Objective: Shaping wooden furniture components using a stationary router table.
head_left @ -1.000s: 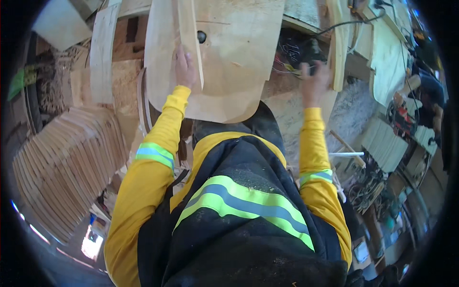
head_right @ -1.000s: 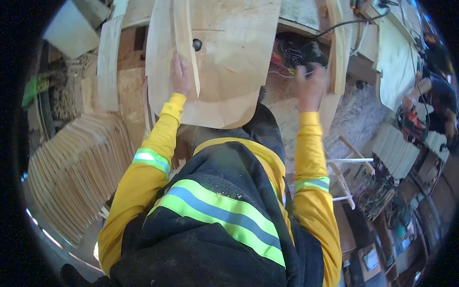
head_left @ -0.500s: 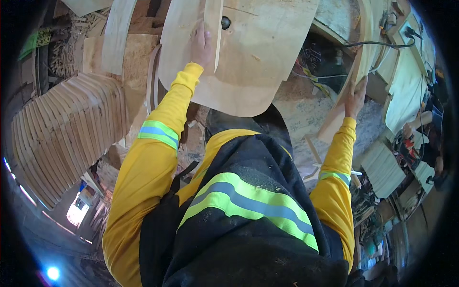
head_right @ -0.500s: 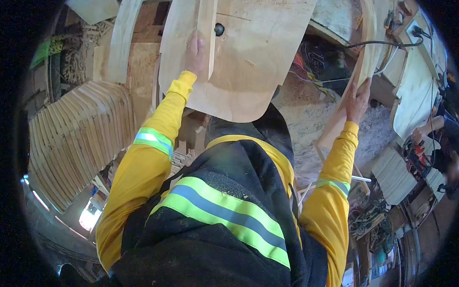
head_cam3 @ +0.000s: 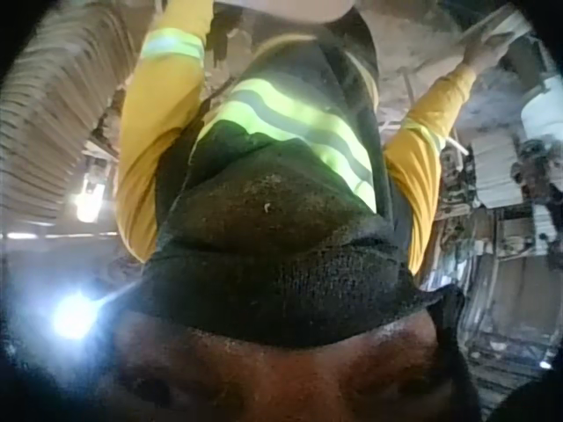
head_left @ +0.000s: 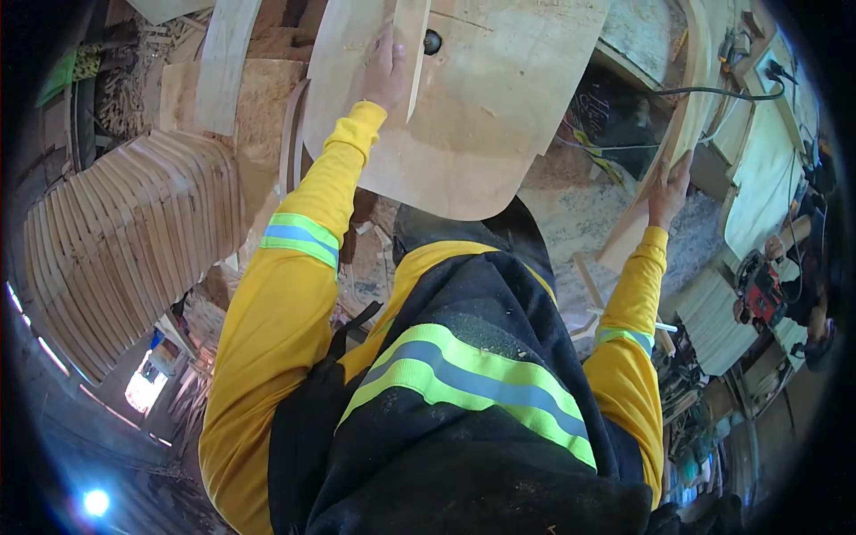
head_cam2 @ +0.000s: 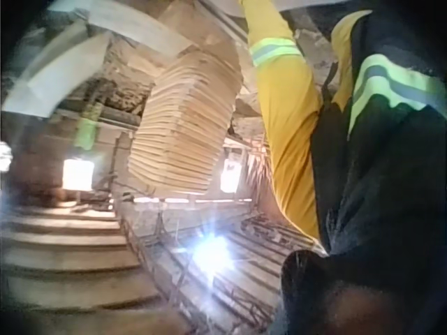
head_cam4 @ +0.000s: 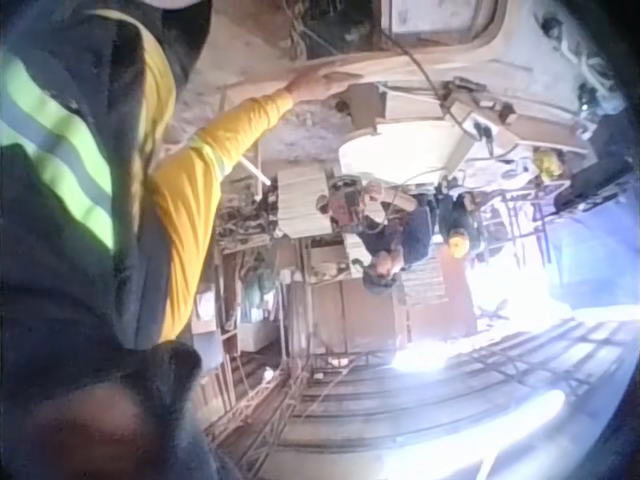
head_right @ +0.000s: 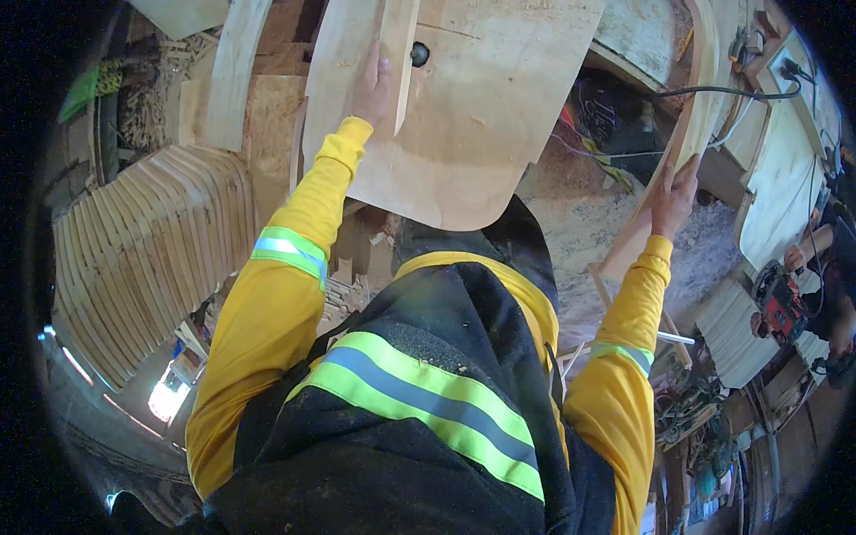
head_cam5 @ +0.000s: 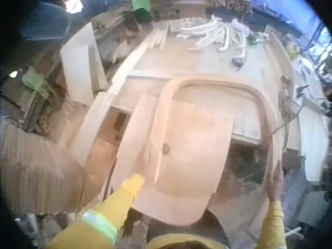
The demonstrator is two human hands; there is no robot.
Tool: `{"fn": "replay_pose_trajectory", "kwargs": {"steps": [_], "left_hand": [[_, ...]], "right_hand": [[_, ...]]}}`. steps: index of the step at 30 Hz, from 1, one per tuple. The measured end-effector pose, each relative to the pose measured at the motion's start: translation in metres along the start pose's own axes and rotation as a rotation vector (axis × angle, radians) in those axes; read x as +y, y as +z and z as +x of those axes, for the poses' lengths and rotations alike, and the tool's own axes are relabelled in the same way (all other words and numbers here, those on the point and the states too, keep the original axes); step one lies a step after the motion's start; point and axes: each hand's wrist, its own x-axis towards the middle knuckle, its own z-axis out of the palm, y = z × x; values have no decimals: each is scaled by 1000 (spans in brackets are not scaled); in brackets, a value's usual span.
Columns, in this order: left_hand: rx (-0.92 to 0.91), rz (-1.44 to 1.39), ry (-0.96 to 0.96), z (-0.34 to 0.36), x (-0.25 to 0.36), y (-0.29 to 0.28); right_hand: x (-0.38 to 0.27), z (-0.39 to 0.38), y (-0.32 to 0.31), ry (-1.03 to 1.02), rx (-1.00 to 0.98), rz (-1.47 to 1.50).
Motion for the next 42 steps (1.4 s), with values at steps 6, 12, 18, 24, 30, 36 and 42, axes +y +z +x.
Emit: {"fn": "replay_pose_trajectory", "kwargs": {"steps": [6, 12, 18, 24, 30, 36, 42], "left_hand": [[33, 26, 26, 9, -2, 2], [16, 52, 52, 20, -6, 3], [57, 58, 135, 29, -5, 3], [10, 61, 94, 31, 13, -3], [-46, -7, 28, 39, 19, 4], [33, 101, 158, 58, -39, 18], [-136, -19, -85, 51, 89, -25]], "right_hand": [[2, -5, 5, -32, 45, -32], [0, -7, 6, -29, 67, -42], [-7, -7, 6, 18, 84, 46], [-8, -7, 6, 29, 99, 49], [1, -8, 5, 64, 104, -28], [-10, 7, 8, 45, 97, -48], [-3, 4, 9, 51, 107, -68]]}}
